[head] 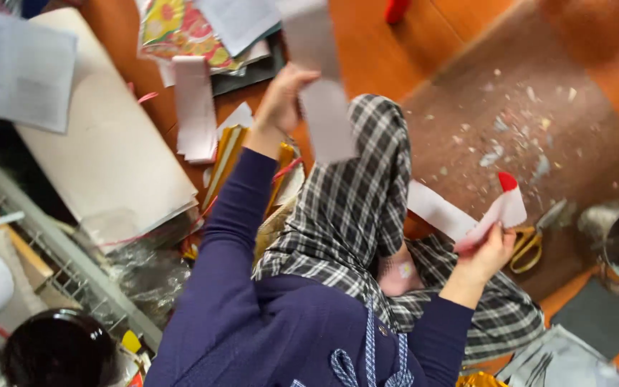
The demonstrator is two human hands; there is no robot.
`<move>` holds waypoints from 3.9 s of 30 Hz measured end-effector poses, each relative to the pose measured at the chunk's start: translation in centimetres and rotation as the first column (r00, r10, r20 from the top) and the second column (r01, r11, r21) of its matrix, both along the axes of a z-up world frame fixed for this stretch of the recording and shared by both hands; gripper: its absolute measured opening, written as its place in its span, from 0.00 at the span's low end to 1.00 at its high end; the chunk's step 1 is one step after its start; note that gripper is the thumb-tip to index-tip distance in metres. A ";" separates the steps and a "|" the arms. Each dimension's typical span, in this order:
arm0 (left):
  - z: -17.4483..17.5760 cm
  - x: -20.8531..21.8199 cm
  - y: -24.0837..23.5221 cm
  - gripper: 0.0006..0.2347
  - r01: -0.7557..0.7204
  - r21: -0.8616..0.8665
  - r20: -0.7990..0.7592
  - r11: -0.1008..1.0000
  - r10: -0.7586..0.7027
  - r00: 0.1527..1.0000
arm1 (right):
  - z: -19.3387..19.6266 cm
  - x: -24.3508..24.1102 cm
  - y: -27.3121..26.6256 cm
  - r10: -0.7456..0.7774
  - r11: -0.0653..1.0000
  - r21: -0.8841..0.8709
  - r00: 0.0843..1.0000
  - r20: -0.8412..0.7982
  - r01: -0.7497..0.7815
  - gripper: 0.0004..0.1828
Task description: Cutting strips of paper with scissors and folding them while sitting on the floor
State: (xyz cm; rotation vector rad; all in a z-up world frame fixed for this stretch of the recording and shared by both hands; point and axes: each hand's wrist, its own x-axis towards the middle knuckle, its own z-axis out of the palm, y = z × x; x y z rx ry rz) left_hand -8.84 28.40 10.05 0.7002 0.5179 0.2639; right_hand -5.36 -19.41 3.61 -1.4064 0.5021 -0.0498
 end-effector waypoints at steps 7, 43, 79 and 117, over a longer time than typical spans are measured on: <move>1.7 -13.1 15.5 0.30 0.305 0.668 -0.479 0.679 0.077 0.875 | 0.3 -0.6 1.6 0.002 0.997 0.075 0.997 -0.075 0.004 0.04; -16.1 8.6 -35.2 0.25 0.250 0.524 -0.725 -0.814 -0.273 0.632 | -4.0 0.3 -3.0 -0.219 0.955 0.174 0.968 -0.125 0.238 0.08; 1.5 8.0 -31.9 0.16 0.646 0.045 -0.108 0.762 -0.639 0.761 | 7.0 -3.3 2.0 0.282 0.949 0.028 0.887 0.365 -0.314 0.32; 13.0 0.9 -33.1 0.13 0.653 0.746 0.036 0.129 -0.987 0.155 | 20.3 -6.5 -1.5 0.255 0.890 -0.456 0.791 0.556 0.034 0.04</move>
